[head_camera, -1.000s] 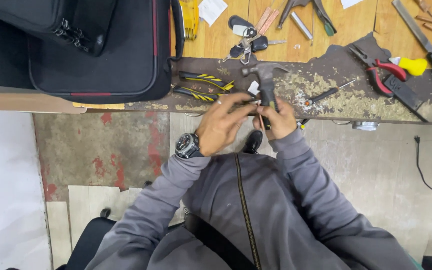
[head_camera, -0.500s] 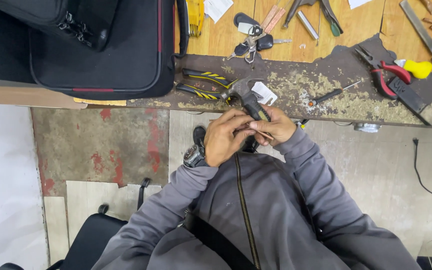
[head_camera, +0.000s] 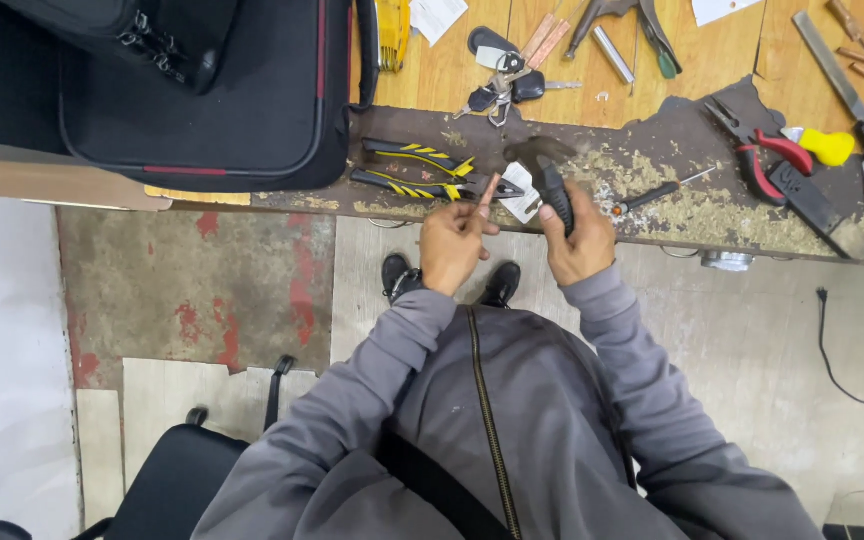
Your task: A person uses a file, pliers, and a hammer to shape and smooth a copper strip on a workbench in a workshop.
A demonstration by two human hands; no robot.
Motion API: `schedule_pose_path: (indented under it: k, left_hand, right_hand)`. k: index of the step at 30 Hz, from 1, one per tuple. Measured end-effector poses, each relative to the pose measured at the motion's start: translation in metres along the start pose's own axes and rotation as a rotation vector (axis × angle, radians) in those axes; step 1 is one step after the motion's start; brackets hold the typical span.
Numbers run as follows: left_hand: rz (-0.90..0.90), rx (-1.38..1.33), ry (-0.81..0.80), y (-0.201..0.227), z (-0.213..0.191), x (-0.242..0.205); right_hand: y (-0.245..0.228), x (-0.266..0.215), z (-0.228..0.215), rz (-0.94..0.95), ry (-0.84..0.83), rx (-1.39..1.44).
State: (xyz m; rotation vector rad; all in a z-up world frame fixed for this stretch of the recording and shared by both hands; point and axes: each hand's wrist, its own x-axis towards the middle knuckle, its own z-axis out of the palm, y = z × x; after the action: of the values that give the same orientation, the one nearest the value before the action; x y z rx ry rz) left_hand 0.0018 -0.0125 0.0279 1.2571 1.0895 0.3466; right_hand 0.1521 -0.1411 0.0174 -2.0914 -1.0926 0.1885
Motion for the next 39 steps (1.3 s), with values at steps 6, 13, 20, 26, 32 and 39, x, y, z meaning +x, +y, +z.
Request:
schedule_pose_path:
  k: [6,13,20,26,32,39]
  left_hand:
    - [0.031,0.215,0.078,-0.021,-0.004,0.010]
    - [0.040,0.351,0.087,-0.016,-0.006,0.011]
    - [0.020,0.409,0.143,-0.017,0.003,0.013]
    - [0.025,0.426,0.184,-0.027,0.011,0.007]
    - [0.038,0.371,0.178,-0.028,0.009,0.019]
    - [0.006,0.362,0.150,-0.038,0.012,0.029]
  right_hand:
    - [-0.018,-0.022,-0.006,-0.026,-0.043,0.056]
    - [-0.058,-0.001,-0.019,-0.177,0.029,0.084]
    - [-0.013,-0.011,0.011,-0.370,0.156,0.100]
    - [-0.001,-0.024,-0.001,-0.347,0.343,0.087]
    - [-0.055,0.002,-0.022,-0.256,0.043,-0.058]
    - [-0.022,0.008,-0.004,-0.262,-0.003,-0.178]
